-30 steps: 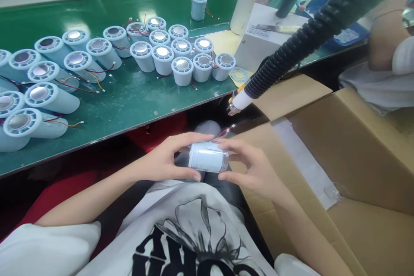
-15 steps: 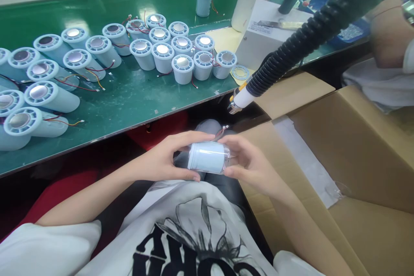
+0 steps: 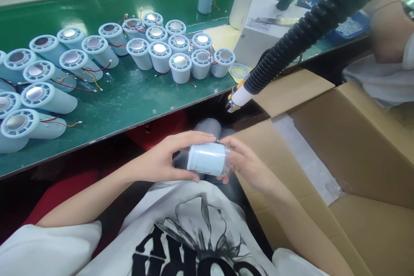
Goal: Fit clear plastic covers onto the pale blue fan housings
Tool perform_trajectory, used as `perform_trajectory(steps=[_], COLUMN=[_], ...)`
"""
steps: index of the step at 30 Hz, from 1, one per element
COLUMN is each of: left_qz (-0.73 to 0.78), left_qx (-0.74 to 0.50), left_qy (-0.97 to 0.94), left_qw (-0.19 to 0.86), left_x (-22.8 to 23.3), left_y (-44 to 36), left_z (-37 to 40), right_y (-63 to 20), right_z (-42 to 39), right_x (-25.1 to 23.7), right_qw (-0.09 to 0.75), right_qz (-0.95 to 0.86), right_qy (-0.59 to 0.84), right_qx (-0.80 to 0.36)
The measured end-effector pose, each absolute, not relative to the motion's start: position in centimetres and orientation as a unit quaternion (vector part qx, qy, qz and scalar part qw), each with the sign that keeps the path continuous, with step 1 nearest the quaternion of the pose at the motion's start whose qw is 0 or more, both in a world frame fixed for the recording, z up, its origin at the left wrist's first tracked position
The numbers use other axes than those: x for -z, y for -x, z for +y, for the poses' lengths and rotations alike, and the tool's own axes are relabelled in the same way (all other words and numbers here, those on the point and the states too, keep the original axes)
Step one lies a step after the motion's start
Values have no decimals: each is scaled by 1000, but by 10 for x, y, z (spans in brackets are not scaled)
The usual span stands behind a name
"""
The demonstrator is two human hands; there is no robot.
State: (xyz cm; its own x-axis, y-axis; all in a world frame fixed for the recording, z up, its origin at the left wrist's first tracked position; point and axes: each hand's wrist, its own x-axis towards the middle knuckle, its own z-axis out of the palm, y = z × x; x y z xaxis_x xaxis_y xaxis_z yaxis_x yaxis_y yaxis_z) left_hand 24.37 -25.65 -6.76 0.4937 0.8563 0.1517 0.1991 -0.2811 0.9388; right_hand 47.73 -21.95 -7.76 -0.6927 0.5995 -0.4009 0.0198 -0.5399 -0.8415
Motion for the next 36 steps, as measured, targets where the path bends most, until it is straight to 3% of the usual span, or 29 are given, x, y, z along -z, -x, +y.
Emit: perform_trajectory(steps=[8, 14, 19, 21, 23, 26, 29, 31, 36], left_qz=[350, 341, 369, 388, 407, 409, 397, 398, 382], left_qx=[-346, -348, -346, -340, -338, -347, -341, -328, -323], left_qy=[-726, -730, -679, -640, -595, -538, -527, -554, -611], left_qw=[480, 479, 532, 569, 605, 650, 669, 654, 614], left_x=[67, 68, 69, 66, 62, 59, 59, 60, 59], left_y=[-243, -244, -246, -247, -248, -249, -248, -246, -241], left_z=[-255, -255, -261, -264, -266, -268, -268, -267, -262], right_y=[-469, -468, -467, -468, -471, -478, -481, -481, -478], right_z=[-220, -219, -224, -227, -229, -228, -226, -226, -228], right_x=[77, 73, 77, 82, 87, 88, 84, 81, 78], right_qw=[138, 60, 25, 71, 185, 329, 355, 349, 310], right_qz=[-367, -302, -314, -354, -441, -672, -810, -785, -540], right_qy=[351, 336, 294, 315, 345, 277, 177, 199, 272], right_qx=[-850, -890, -902, -878, -807, -602, -431, -472, -734])
